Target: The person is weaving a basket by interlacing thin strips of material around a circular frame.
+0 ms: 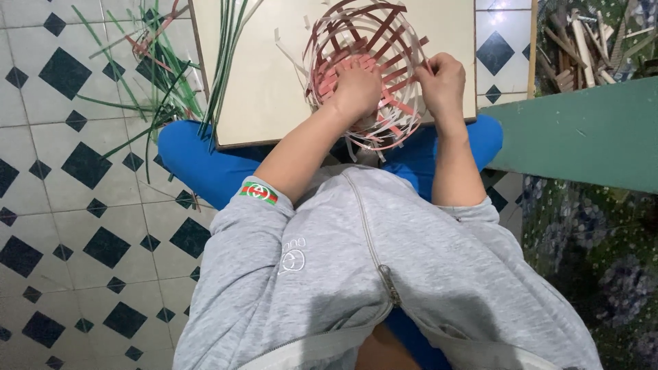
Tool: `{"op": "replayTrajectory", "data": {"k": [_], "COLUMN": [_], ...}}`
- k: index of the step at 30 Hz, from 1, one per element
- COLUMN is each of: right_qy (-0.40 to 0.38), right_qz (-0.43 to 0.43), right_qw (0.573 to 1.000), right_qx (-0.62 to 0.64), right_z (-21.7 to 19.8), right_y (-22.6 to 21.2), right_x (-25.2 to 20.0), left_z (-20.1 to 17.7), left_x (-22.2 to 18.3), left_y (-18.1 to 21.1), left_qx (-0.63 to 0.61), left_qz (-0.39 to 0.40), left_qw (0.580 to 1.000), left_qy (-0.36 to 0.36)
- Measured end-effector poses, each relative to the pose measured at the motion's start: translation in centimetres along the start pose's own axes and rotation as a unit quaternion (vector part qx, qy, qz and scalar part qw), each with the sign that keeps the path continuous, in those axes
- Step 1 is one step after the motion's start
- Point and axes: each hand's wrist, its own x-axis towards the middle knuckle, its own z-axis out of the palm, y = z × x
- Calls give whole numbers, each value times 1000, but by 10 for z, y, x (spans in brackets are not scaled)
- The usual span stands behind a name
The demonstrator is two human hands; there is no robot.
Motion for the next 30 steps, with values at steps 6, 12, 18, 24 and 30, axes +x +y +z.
{"op": "replayTrajectory", "data": {"k": [6, 12, 18, 24, 30], "right_qy": [-49, -26, -9, -49, -40], "right_qz": [-18, -42, 49, 53, 0], "right_qw": [998, 999, 974, 962, 972], "right_qx": [-30, 9, 221, 265, 232], "right_z": [-18, -29, -28, -28, -18], "right_y": [-21, -28, 0, 24, 52], "right_x": [-12, -12, -5, 0, 10], "left_z": [1, -8, -5, -7, -5], "left_x": [3, -10, -4, -3, -4], "left_y": [1, 2, 3, 6, 4], "left_qx": [11, 20, 5, 33, 11], "left_qz": [-4, -6, 1, -12, -12], "left_qw": [1000, 1000, 1000, 999, 1000], "left_qy": [-2, -6, 4, -7, 20]}}
